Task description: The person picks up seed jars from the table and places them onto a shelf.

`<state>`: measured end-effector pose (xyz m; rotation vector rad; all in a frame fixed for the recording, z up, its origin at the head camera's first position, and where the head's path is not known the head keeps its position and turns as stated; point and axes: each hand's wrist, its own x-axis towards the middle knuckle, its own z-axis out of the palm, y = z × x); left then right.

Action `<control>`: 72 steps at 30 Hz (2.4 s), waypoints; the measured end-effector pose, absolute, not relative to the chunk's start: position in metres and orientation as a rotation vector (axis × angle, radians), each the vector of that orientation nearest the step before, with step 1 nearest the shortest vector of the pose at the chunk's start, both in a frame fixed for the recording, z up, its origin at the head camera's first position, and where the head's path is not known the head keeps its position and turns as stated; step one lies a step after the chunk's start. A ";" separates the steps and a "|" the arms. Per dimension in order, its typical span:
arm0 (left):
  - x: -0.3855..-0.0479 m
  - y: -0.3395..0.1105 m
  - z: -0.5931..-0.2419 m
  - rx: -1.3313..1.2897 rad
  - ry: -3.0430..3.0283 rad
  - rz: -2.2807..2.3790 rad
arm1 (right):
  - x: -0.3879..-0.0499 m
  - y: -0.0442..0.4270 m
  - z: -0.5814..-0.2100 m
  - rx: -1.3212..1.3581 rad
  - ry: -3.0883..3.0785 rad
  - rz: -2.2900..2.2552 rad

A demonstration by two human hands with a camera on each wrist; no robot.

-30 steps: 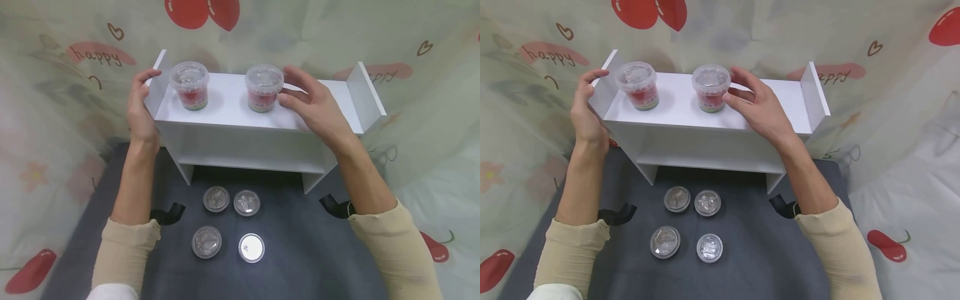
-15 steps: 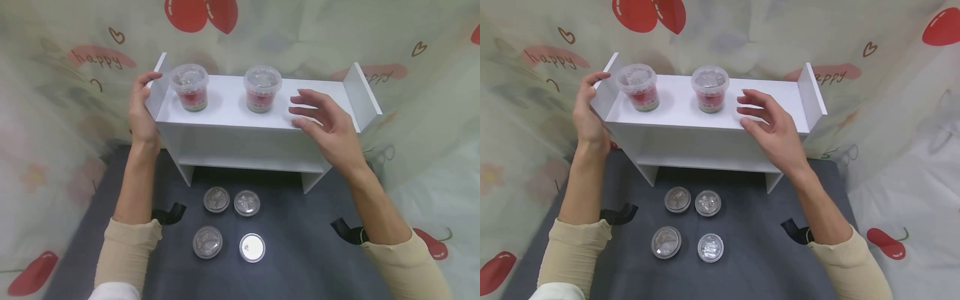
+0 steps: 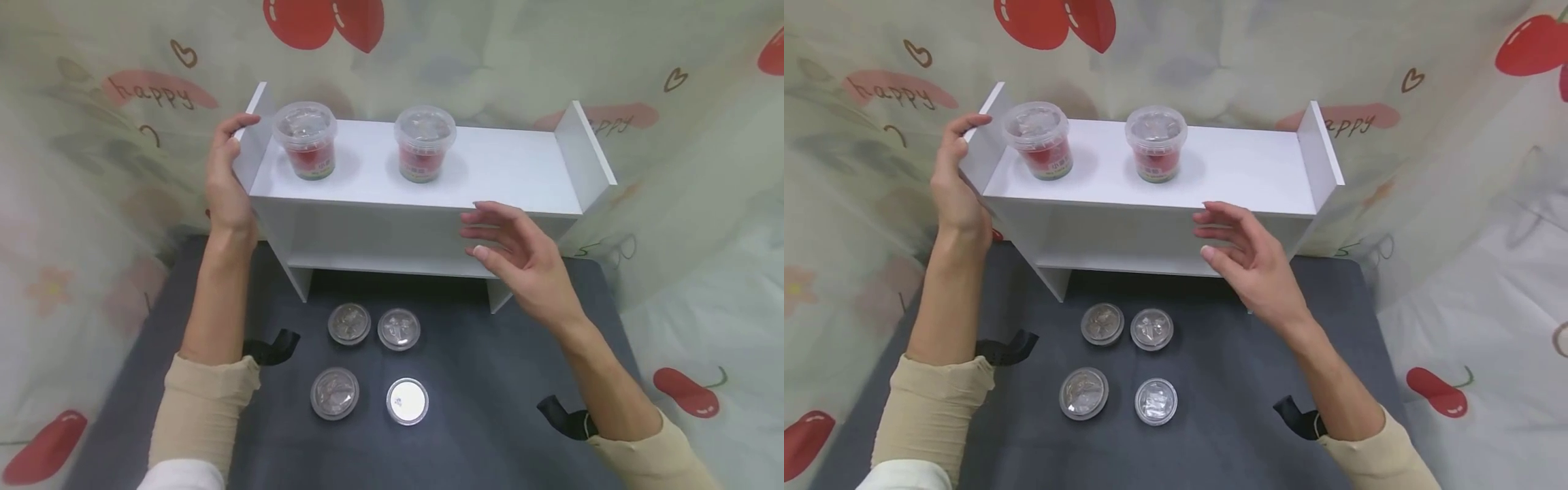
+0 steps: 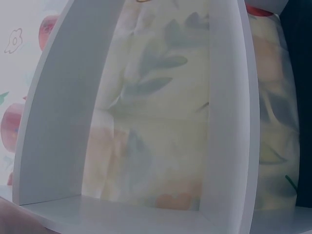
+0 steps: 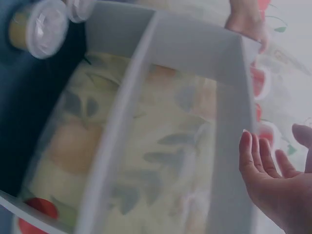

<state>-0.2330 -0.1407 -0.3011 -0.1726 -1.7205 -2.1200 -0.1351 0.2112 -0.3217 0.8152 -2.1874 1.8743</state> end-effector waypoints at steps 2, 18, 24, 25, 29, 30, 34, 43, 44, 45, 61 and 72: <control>-0.233 -0.142 -0.300 -0.168 -1.713 -2.123 | -0.133 0.211 -0.333 0.806 -2.203 1.896; -0.232 -0.143 -0.302 -0.150 -1.763 -2.063 | -0.116 0.220 -0.386 0.718 -2.267 2.015; -0.232 -0.142 -0.303 -0.147 -1.792 -2.038 | -0.111 0.219 -0.396 0.741 -2.301 1.949; -0.232 -0.142 -0.303 -0.147 -1.795 -2.040 | -0.111 0.218 -0.399 0.752 -2.302 1.937; -0.231 -0.142 -0.302 -0.148 -1.786 -2.048 | -0.108 0.215 -0.411 0.779 -2.313 1.917; -0.231 -0.142 -0.302 -0.146 -1.783 -2.054 | -0.107 0.215 -0.415 0.782 -2.313 1.919; -0.230 -0.141 -0.301 -0.140 -1.775 -2.059 | -0.105 0.213 -0.425 0.778 -2.313 1.934; -0.231 -0.141 -0.302 -0.141 -1.792 -2.030 | -0.098 0.210 -0.448 0.804 -2.338 1.927; -0.231 -0.141 -0.302 -0.144 -1.793 -2.028 | -0.097 0.209 -0.451 0.814 -2.333 1.929; -0.232 -0.141 -0.301 -0.148 -1.794 -2.026 | -0.097 0.208 -0.453 0.822 -2.330 1.928; -0.232 -0.140 -0.303 -0.152 -1.827 -1.994 | -0.079 0.199 -0.492 0.788 -2.400 1.935; -0.231 -0.140 -0.303 -0.127 -1.845 -1.996 | -0.067 0.189 -0.516 0.846 -2.418 1.874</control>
